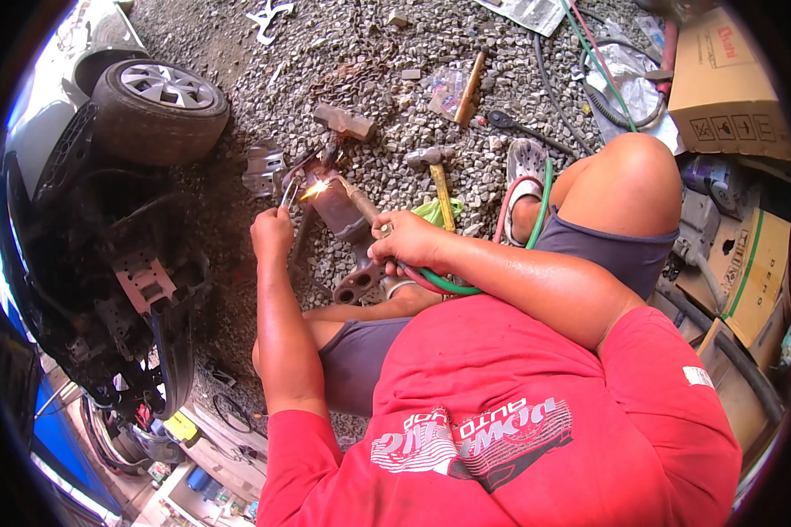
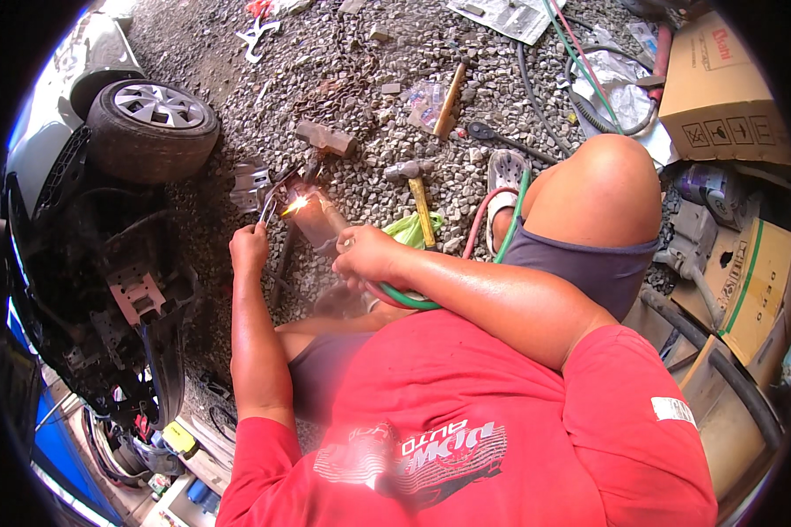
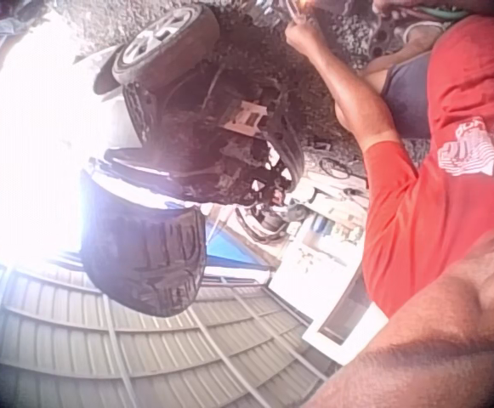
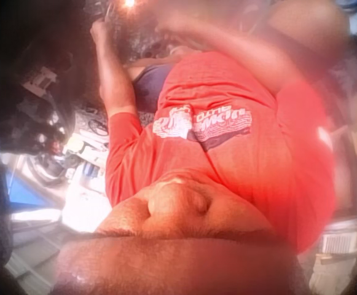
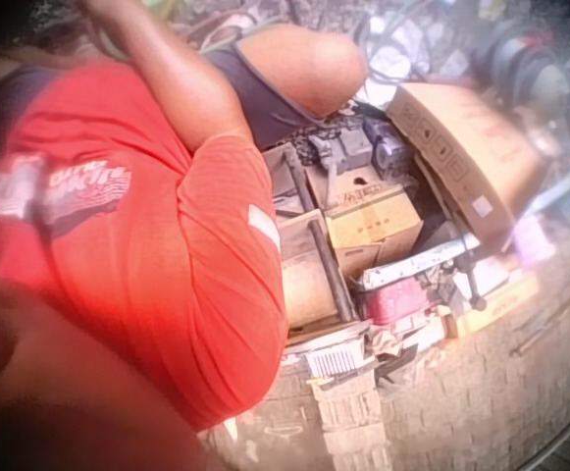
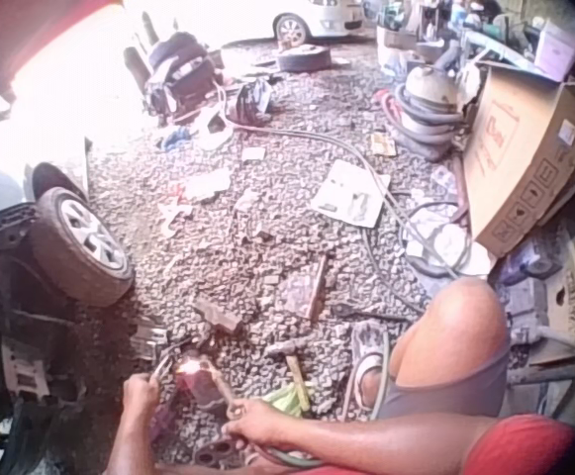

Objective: The person is using a welding torch to weld or braze a car exhaust manifold or catalytic converter component.

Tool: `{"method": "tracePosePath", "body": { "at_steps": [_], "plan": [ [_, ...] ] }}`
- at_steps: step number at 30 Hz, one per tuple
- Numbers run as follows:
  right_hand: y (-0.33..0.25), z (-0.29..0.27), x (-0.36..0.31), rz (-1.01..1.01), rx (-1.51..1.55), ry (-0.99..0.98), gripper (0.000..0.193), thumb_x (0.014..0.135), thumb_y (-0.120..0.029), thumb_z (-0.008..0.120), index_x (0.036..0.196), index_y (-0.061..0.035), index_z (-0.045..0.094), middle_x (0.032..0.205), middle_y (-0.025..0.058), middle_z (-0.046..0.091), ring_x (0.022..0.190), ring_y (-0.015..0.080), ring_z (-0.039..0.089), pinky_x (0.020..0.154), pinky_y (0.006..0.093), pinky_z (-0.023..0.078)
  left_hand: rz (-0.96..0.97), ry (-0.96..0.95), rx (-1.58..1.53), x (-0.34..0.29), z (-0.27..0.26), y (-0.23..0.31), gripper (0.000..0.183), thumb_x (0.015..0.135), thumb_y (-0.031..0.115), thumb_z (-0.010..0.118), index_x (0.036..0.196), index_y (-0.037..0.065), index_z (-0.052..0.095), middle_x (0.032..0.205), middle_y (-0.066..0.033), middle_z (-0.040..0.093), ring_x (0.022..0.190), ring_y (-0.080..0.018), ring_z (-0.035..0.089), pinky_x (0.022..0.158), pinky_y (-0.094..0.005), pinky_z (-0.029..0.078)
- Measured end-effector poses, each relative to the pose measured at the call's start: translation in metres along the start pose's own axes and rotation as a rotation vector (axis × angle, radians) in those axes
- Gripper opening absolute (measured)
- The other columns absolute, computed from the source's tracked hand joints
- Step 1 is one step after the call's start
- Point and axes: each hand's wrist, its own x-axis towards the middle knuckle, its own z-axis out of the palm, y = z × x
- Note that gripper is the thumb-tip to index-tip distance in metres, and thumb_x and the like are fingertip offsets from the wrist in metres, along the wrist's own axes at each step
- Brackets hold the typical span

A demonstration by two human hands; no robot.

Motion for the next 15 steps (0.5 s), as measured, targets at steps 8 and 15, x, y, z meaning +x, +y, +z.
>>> {"method": "tracePosePath", "body": {
  "at_steps": [8,15],
  "plan": [
    [0.0009,0.0002,-0.0004,-0.004,-0.001,-0.008,0.024,0.093,-0.003,0.075,0.106,-0.0076,0.055,0.082,0.0076,0.071,0.056,0.0130,0.066,0.046,0.0288,0.048,-0.013,-0.024,-0.008,-0.0009,-0.0028,0.0019,0.041,0.103,0.041,0.064,0.108,0.004,0.080,0.105,-0.0276,0.076,0.106,-0.0480,0.072,0.092,-0.0544,0.055],
    [-0.0021,0.0006,-0.0039,-0.002,-0.006,-0.003,0.023,0.094,-0.004,0.075,0.105,-0.0077,0.054,0.081,0.0078,0.071,0.056,0.0131,0.066,0.046,0.0291,0.048,-0.005,-0.019,0.001,-0.0001,-0.0023,0.0013,0.041,0.103,0.041,0.064,0.107,0.004,0.080,0.105,-0.0268,0.077,0.106,-0.0475,0.072,0.092,-0.0544,0.055]
  ]
}}
